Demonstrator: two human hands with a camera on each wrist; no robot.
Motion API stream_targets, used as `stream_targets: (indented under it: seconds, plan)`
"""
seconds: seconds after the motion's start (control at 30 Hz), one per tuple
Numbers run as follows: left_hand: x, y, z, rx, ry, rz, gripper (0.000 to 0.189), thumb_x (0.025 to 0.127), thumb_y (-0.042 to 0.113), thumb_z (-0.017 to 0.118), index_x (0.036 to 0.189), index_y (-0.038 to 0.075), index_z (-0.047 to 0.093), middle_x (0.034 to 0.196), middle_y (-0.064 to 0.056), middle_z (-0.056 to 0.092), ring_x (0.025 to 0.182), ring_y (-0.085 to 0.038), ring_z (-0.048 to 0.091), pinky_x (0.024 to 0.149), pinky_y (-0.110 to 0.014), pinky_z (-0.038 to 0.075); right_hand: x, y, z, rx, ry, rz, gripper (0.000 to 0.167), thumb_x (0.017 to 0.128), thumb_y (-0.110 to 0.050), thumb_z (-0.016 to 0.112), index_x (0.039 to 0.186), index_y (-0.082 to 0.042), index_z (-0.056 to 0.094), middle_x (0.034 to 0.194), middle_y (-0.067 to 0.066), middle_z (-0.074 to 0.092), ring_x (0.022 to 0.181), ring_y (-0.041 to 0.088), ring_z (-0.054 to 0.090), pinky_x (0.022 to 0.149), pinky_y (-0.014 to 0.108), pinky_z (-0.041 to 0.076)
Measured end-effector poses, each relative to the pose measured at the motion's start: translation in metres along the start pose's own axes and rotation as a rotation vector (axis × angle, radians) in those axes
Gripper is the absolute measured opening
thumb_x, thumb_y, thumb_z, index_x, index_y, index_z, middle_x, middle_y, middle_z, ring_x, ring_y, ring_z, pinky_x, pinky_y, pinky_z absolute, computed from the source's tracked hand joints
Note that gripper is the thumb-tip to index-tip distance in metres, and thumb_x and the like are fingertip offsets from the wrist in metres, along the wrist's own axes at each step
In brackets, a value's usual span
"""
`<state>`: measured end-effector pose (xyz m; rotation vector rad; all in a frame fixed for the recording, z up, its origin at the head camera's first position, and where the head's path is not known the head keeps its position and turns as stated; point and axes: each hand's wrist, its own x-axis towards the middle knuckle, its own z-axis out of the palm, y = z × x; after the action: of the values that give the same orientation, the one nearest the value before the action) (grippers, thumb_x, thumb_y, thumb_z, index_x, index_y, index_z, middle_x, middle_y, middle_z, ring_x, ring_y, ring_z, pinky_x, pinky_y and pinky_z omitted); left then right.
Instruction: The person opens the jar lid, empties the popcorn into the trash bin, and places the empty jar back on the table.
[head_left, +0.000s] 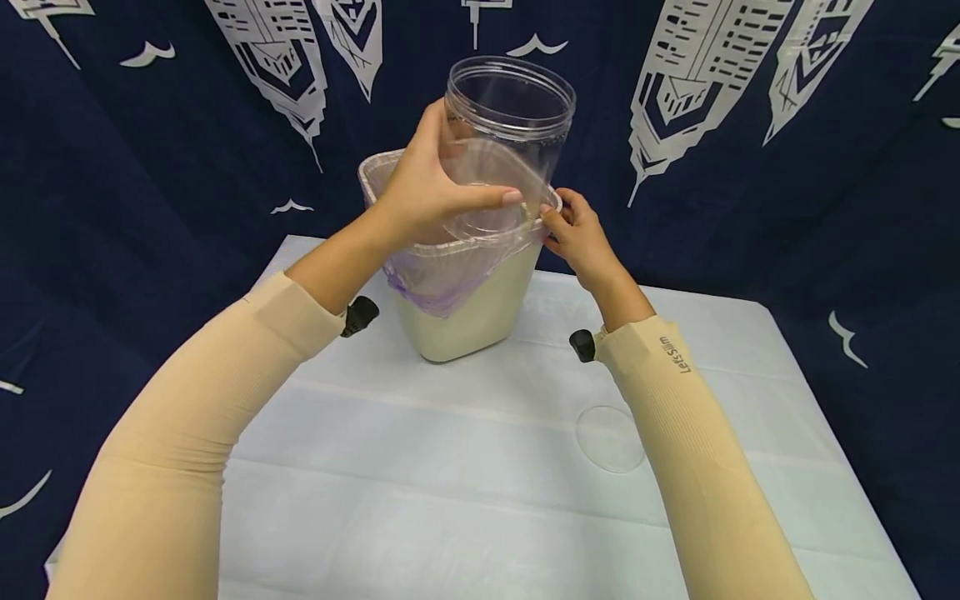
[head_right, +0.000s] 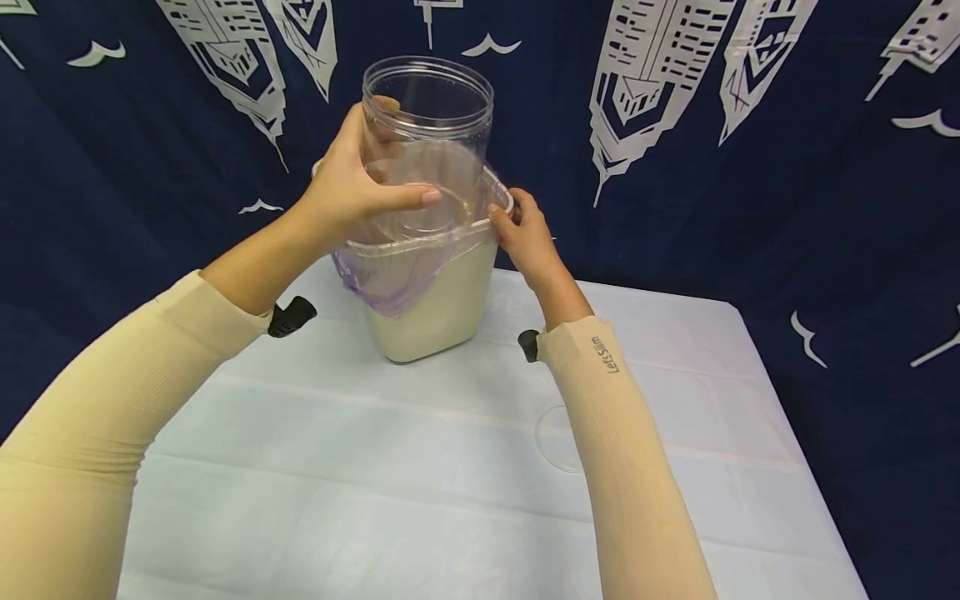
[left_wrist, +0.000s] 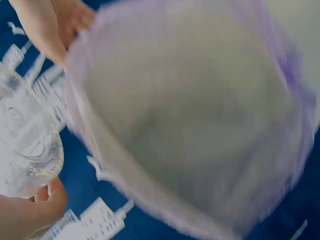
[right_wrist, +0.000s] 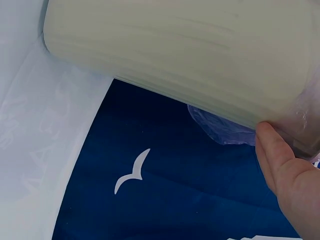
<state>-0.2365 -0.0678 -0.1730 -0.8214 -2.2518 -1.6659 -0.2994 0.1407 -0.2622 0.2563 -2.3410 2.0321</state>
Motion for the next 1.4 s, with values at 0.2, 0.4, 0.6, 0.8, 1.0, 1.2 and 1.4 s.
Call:
stream_targets:
  seconds: [0.2, 0.4, 0.6, 0.8, 1.0, 1.2, 1.4]
  plan:
    - [-0.023, -0.001, 0.03, -0.26, -0.078, 0.117, 0.087, 0.06, -0.011, 0.076, 0.13, -0.001, 0.026, 0.126, -0.014, 0.039, 0.116, -0.017, 0.041, 0.095, -0.026, 0.033, -0.006, -0.005, 0.001, -0.076, 0.015, -0.151, 0.042, 0.091, -0.012, 0.048, 0.129, 0.002, 0.039, 0.124, 0.017, 0.046, 0.108, 0.023, 0.046, 0.092, 0.033, 0.036]
    - [-0.041, -0.03, 0.054, -0.152, -0.08, 0.124, 0.09, 0.056, 0.007, 0.085, 0.127, 0.005, 0.03, 0.123, -0.007, 0.044, 0.112, -0.016, 0.044, 0.093, -0.027, 0.035, -0.019, -0.02, 0.005, -0.218, 0.017, -0.134, 0.046, 0.092, -0.013, 0.042, 0.131, 0.008, 0.029, 0.12, 0.028, 0.047, 0.099, 0.023, 0.05, 0.087, 0.029, 0.039]
    - [-0.066, -0.053, 0.068, -0.071, -0.124, 0.108, 0.102, 0.055, 0.019, 0.087, 0.135, 0.013, 0.024, 0.129, -0.004, 0.04, 0.12, -0.012, 0.036, 0.098, -0.029, 0.029, -0.018, -0.021, 0.008, -0.084, -0.004, -0.062, 0.046, 0.093, -0.01, 0.043, 0.133, 0.005, 0.026, 0.122, 0.022, 0.043, 0.101, 0.02, 0.047, 0.09, 0.038, 0.04]
    - [-0.089, -0.082, 0.084, -0.038, -0.106, 0.088, 0.104, 0.053, 0.019, 0.088, 0.134, 0.01, 0.024, 0.127, -0.006, 0.04, 0.119, -0.011, 0.035, 0.099, -0.03, 0.028, -0.009, -0.014, 0.004, -0.079, 0.007, -0.019, 0.048, 0.094, -0.015, 0.044, 0.135, 0.002, 0.024, 0.127, 0.024, 0.041, 0.108, 0.026, 0.046, 0.093, 0.039, 0.037]
    - [-0.11, -0.11, 0.097, -0.022, -0.113, 0.024, 0.108, 0.052, 0.023, 0.088, 0.136, 0.012, 0.02, 0.129, -0.006, 0.039, 0.121, -0.013, 0.035, 0.099, -0.033, 0.029, 0.0, -0.003, -0.001, -0.049, -0.019, -0.011, 0.051, 0.095, -0.018, 0.044, 0.137, -0.002, 0.021, 0.132, 0.019, 0.038, 0.118, 0.028, 0.041, 0.095, 0.042, 0.033]
    - [-0.124, -0.138, 0.105, -0.017, -0.129, -0.044, 0.113, 0.053, 0.027, 0.087, 0.139, 0.013, 0.016, 0.133, -0.01, 0.037, 0.122, -0.016, 0.034, 0.098, -0.037, 0.03, 0.001, -0.001, -0.001, -0.044, -0.025, -0.017, 0.052, 0.094, -0.02, 0.045, 0.137, -0.003, 0.021, 0.133, 0.019, 0.037, 0.119, 0.027, 0.04, 0.096, 0.042, 0.032]
    - [-0.136, -0.158, 0.113, -0.025, -0.152, -0.096, 0.114, 0.05, 0.027, 0.088, 0.138, 0.012, 0.017, 0.134, -0.011, 0.037, 0.122, -0.019, 0.035, 0.098, -0.038, 0.03, 0.0, -0.001, -0.001, -0.043, -0.019, -0.007, 0.052, 0.094, -0.019, 0.045, 0.137, -0.003, 0.021, 0.133, 0.019, 0.037, 0.119, 0.027, 0.04, 0.096, 0.042, 0.033]
